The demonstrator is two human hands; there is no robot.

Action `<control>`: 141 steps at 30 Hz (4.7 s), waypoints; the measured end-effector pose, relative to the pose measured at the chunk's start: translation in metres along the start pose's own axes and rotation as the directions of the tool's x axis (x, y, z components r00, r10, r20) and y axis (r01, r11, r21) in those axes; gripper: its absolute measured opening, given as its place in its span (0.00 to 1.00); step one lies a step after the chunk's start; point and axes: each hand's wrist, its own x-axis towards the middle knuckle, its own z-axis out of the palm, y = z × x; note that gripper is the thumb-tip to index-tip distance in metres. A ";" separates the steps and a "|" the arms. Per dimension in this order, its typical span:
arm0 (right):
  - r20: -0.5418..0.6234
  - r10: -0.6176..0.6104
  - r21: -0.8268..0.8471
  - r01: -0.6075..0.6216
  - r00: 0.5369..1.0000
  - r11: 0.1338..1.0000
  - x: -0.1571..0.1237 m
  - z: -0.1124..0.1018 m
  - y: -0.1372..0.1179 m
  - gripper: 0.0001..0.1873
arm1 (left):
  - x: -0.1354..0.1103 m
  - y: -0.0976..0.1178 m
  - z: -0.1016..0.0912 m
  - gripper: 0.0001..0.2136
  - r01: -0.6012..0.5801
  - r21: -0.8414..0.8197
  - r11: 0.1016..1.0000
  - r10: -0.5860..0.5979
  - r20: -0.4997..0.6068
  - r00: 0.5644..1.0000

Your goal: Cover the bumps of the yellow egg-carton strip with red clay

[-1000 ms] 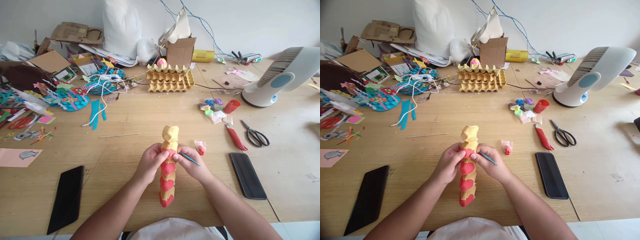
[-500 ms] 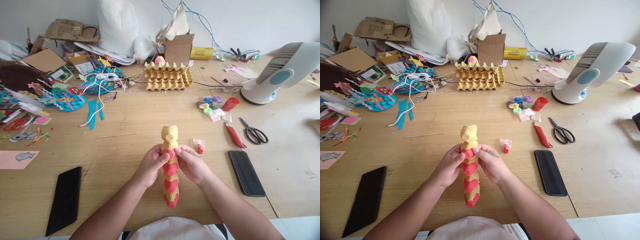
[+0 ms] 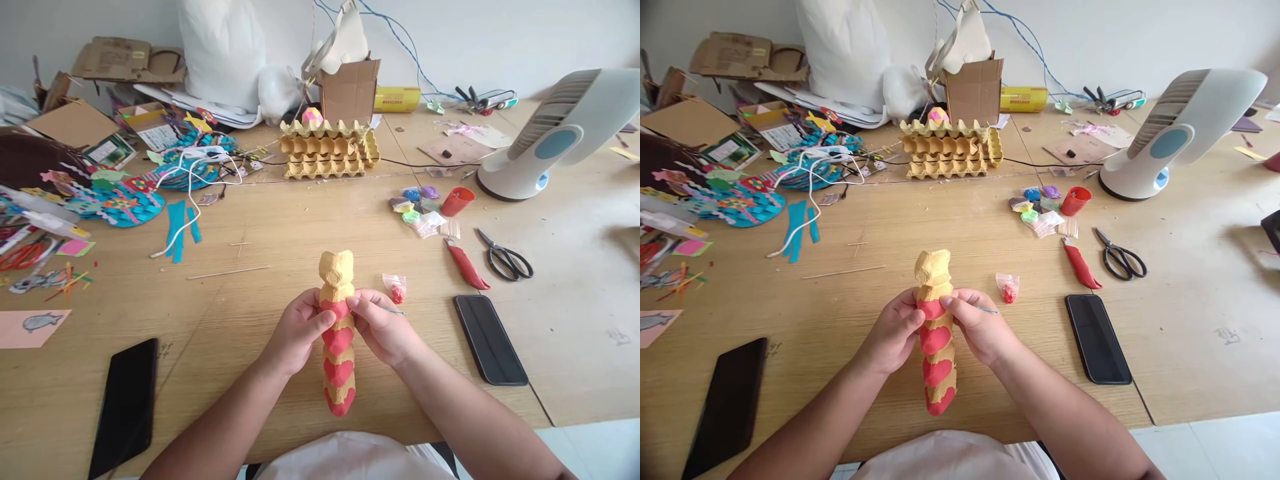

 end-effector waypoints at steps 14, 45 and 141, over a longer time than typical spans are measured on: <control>0.091 -0.012 0.047 0.008 0.996 0.999 0.002 -0.007 0.001 0.20 | 0.000 0.000 -0.001 0.26 -0.041 -0.060 0.997 0.042 0.012 0.999; 0.057 -0.030 -0.017 0.031 0.998 0.999 0.002 -0.005 0.002 0.23 | -0.003 0.001 0.000 0.25 -0.038 -0.010 0.999 0.038 0.000 0.999; 0.004 -0.001 0.090 0.000 1.000 0.996 -0.004 0.000 0.007 0.24 | -0.003 0.007 0.005 0.22 0.027 -0.121 0.992 -0.021 0.047 0.999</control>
